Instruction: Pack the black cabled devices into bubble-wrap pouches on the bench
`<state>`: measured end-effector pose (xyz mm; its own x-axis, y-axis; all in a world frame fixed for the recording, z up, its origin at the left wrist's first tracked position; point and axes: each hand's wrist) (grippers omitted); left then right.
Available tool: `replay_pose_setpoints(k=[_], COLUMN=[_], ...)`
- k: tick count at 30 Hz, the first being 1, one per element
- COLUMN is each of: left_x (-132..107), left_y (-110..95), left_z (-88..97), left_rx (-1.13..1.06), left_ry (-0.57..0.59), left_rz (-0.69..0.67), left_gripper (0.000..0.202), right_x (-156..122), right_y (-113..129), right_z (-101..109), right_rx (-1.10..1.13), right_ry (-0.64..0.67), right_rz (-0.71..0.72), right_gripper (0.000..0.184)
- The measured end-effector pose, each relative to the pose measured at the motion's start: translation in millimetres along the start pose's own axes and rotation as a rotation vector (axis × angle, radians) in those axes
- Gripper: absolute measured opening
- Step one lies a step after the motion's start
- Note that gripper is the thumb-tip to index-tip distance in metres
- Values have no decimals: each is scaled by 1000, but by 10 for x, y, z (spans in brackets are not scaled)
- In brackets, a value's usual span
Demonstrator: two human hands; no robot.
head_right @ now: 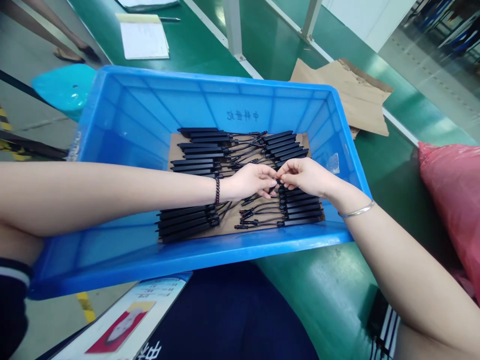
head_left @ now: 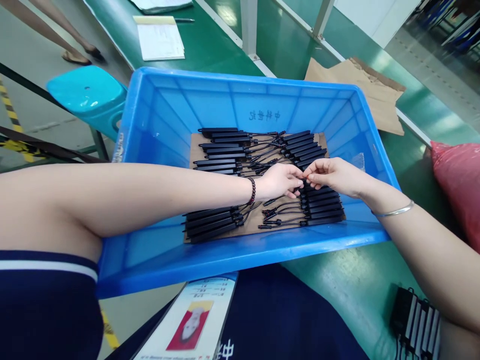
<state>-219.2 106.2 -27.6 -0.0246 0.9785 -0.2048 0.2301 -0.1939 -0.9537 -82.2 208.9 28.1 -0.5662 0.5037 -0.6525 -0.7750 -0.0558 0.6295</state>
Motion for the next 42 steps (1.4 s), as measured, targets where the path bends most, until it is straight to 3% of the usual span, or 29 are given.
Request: replay_pose_setpoints(k=[6,17,28,37,42], left_x=[0,-5,19,-21,-29], left_y=[49,48,112,-3,9], left_z=[-3,-5,0,-37,-25], left_rx=[-45,-31,-51,-30,19], left_ry=[-38,-71,-86,-130,-128], left_rz=[-6,-21,-44,-4,-37], left_gripper=[8,6,5,9,3], right_x=[20,16,50,46,58], right_y=[-17,-32,-58,56,81], right_z=[-18,-14,-68,-166,-182], right_rx=[24,-196,-265,-603,-628], right_ry=[19,-24,-58,-196,-215], right_rz=[-38,-70,-56,-40,-83], right_gripper=[4,7,11,10,10])
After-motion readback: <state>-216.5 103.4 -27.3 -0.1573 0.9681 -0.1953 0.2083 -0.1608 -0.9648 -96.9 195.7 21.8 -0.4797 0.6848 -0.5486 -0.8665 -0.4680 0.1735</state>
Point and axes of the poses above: each hand's wrist, its own x-axis towards the middle knuckle, its own z-axis out of the back of the hand, y = z × x, and after that the axes turned 14 degrees about -z, right-handed
